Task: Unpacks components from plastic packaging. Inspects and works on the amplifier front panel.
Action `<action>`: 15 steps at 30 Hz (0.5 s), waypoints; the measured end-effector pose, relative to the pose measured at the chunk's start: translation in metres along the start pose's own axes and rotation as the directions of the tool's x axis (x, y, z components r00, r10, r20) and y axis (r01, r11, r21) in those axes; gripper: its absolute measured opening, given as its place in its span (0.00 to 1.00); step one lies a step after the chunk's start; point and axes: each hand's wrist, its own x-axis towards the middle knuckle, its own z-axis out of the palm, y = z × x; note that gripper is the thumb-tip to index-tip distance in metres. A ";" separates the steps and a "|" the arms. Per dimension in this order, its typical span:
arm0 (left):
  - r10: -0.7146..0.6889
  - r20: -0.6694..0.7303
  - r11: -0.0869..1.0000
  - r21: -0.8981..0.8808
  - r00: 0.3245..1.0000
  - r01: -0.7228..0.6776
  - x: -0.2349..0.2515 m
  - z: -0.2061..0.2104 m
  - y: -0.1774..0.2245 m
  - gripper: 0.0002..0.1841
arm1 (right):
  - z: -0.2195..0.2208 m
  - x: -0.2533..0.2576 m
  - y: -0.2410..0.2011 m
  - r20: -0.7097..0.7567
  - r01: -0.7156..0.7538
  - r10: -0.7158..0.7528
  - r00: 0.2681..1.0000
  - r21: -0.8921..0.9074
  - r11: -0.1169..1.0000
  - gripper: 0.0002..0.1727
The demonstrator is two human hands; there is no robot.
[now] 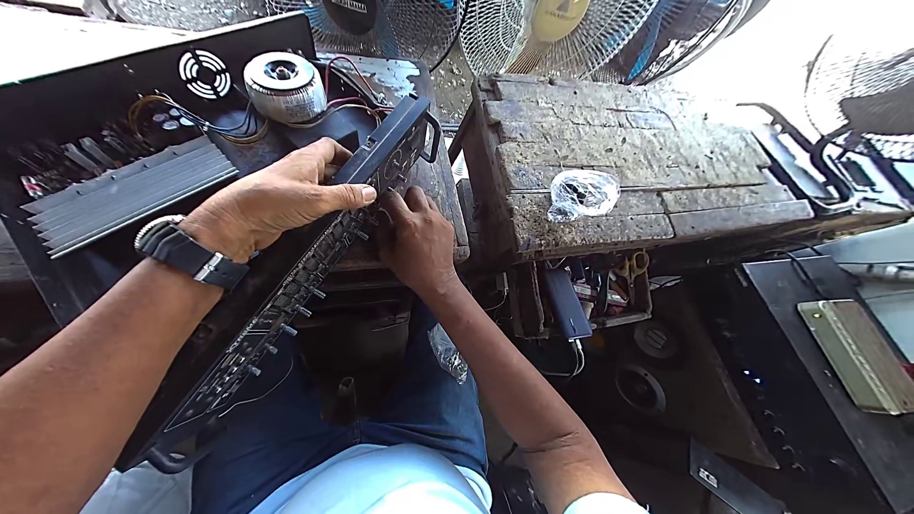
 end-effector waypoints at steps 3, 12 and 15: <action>0.005 0.002 1.000 -0.013 1.000 -0.005 0.000 -0.001 0.000 0.24 | 0.003 -0.001 0.000 -0.019 -0.007 0.006 1.000 -0.014 1.000 0.16; -0.009 0.007 1.000 -0.023 1.000 0.010 0.000 -0.001 0.001 0.24 | -0.002 0.002 -0.001 0.026 -0.011 0.011 1.000 0.000 1.000 0.15; -0.013 0.009 1.000 -0.018 1.000 0.013 -0.001 -0.001 0.001 0.25 | 0.002 -0.001 0.001 -0.057 0.011 -0.010 0.998 0.012 1.000 0.16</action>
